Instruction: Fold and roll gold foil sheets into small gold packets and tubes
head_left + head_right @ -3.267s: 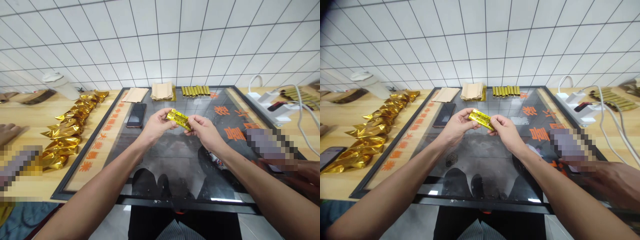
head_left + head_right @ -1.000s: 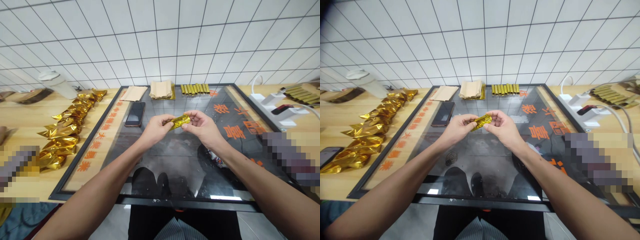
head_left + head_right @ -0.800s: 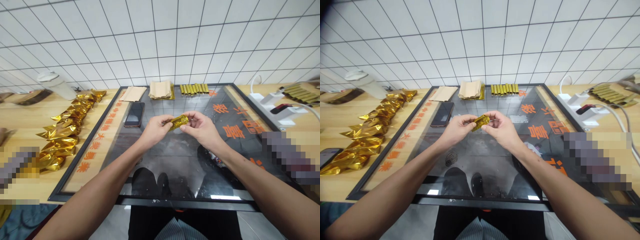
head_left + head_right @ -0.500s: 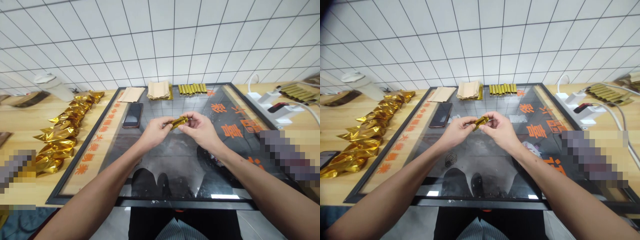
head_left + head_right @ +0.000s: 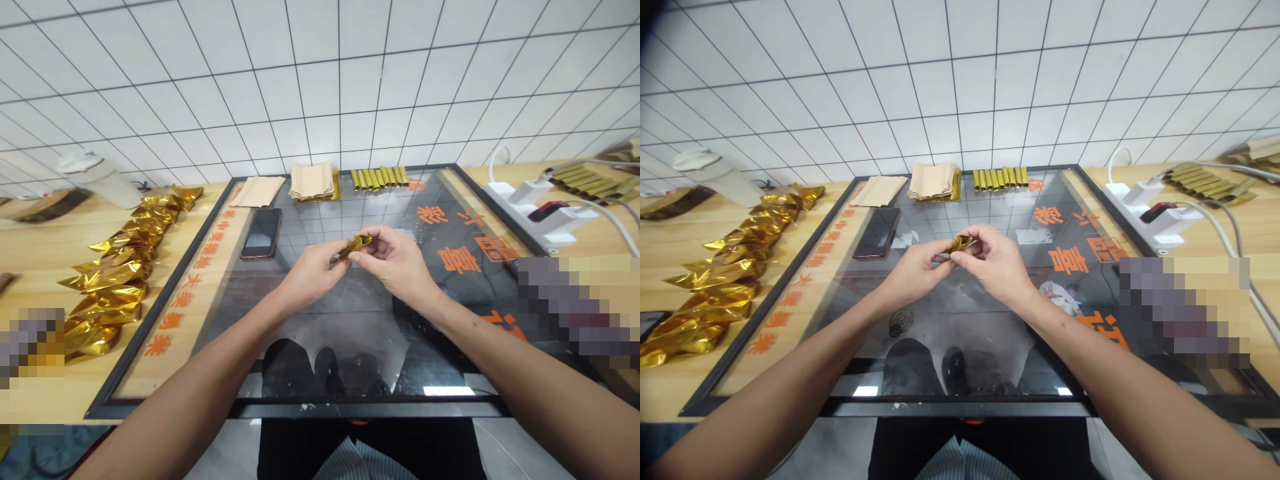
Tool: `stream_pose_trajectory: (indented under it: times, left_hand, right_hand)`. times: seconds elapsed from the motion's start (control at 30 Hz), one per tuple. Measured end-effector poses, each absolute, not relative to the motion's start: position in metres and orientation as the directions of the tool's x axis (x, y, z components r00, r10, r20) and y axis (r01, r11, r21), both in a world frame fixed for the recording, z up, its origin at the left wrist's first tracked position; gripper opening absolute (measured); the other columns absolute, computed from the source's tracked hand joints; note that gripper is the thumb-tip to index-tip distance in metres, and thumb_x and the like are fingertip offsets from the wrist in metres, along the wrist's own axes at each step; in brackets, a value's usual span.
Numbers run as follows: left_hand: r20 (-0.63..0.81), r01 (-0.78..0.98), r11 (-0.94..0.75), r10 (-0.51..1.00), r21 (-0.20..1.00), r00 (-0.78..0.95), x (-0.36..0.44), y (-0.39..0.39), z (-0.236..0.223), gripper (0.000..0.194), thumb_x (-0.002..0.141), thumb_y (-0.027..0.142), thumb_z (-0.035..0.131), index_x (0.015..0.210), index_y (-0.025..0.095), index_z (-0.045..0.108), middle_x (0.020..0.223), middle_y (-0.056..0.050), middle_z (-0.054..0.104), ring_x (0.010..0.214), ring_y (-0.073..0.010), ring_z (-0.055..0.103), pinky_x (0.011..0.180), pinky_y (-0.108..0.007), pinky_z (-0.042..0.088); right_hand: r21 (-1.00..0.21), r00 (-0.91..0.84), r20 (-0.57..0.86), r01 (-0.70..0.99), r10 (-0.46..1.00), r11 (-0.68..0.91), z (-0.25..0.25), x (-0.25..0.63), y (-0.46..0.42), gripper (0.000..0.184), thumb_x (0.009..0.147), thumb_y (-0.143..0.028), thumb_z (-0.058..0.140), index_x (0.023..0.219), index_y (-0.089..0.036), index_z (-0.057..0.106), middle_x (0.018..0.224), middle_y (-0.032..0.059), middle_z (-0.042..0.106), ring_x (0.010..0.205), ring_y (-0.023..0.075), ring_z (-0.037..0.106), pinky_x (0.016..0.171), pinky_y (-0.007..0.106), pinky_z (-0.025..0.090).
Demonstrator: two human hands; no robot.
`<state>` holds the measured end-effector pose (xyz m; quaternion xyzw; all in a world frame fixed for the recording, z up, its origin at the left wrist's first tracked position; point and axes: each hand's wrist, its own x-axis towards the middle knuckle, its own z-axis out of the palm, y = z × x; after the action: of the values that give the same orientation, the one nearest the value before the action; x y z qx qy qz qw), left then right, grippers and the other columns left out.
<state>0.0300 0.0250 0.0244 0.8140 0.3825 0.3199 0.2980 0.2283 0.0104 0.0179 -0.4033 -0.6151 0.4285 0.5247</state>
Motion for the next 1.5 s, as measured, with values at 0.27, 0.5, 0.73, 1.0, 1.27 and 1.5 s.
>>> stream_pose_trajectory:
  times: [0.27, 0.5, 0.73, 1.0, 1.27, 1.5]
  left_hand:
    - [0.343, 0.478, -0.596, 0.785, 0.645, 0.515, 0.029, 0.025, 0.022, 0.022, 0.095, 0.007, 0.054, 0.103, 0.019, 0.07, 0.09, 0.0, 0.074, 0.081, -0.0148, 0.066, 0.074, -0.025, 0.044]
    - [0.361, 0.476, -0.624, 0.766, 0.62, 0.532, 0.029, 0.026, 0.021, 0.025, 0.097, 0.006, 0.051, 0.103, 0.019, 0.072, 0.093, -0.001, 0.076, 0.084, -0.016, 0.068, 0.076, -0.027, 0.046]
    - [0.357, 0.47, -0.63, 0.758, 0.619, 0.545, 0.029, 0.026, 0.023, 0.026, 0.099, 0.008, 0.049, 0.102, 0.018, 0.072, 0.09, -0.001, 0.074, 0.083, -0.0159, 0.067, 0.075, -0.027, 0.045]
    - [0.34, 0.444, -0.614, 0.761, 0.653, 0.552, 0.03, 0.023, 0.025, 0.023, 0.103, 0.017, 0.05, 0.093, 0.019, 0.07, 0.085, -0.001, 0.071, 0.079, -0.0159, 0.064, 0.073, -0.028, 0.043]
    - [0.298, 0.418, -0.559, 0.787, 0.716, 0.54, 0.031, 0.021, 0.031, 0.026, 0.106, 0.026, 0.051, 0.091, 0.019, 0.072, 0.082, 0.001, 0.068, 0.076, -0.0149, 0.06, 0.071, -0.028, 0.043]
    - [0.267, 0.368, -0.486, 0.82, 0.793, 0.507, 0.028, 0.025, 0.03, 0.023, 0.102, 0.03, 0.057, 0.104, 0.02, 0.078, 0.096, -0.002, 0.077, 0.087, -0.0179, 0.067, 0.078, -0.029, 0.05]
  right_hand:
    - [-0.926, -0.13, 0.338, 0.131, 0.932, 0.354, 0.017, 0.228, 0.008, 0.028, 0.084, -0.03, 0.085, 0.108, -0.026, 0.071, 0.102, 0.0038, 0.075, 0.088, 0.0211, 0.073, 0.081, 0.039, 0.063]
    - [-0.887, -0.14, 0.387, 0.213, 0.911, 0.41, 0.015, 0.23, 0.008, 0.019, 0.089, -0.032, 0.082, 0.106, -0.026, 0.074, 0.102, 0.0037, 0.073, 0.087, 0.0212, 0.072, 0.08, 0.039, 0.062]
    - [-0.87, -0.131, 0.409, 0.242, 0.903, 0.429, 0.017, 0.231, 0.007, 0.013, 0.09, -0.031, 0.081, 0.101, -0.025, 0.075, 0.098, 0.0035, 0.073, 0.086, 0.0211, 0.071, 0.08, 0.039, 0.06]
    - [-0.877, -0.113, 0.39, 0.257, 0.914, 0.407, 0.019, 0.23, 0.006, 0.011, 0.091, -0.033, 0.08, 0.095, -0.024, 0.075, 0.091, 0.0029, 0.072, 0.08, 0.0199, 0.069, 0.074, 0.036, 0.058]
    - [-0.948, -0.095, 0.293, 0.101, 0.951, 0.302, 0.023, 0.23, 0.006, 0.026, 0.087, -0.044, 0.085, 0.088, -0.023, 0.07, 0.076, 0.0005, 0.072, 0.069, 0.0186, 0.068, 0.065, 0.033, 0.057]
    - [-0.96, -0.059, 0.243, 0.132, 0.968, 0.248, 0.028, 0.234, 0.011, 0.034, 0.083, -0.051, 0.086, 0.087, -0.022, 0.068, 0.075, 0.0003, 0.069, 0.067, 0.017, 0.063, 0.062, 0.031, 0.051]
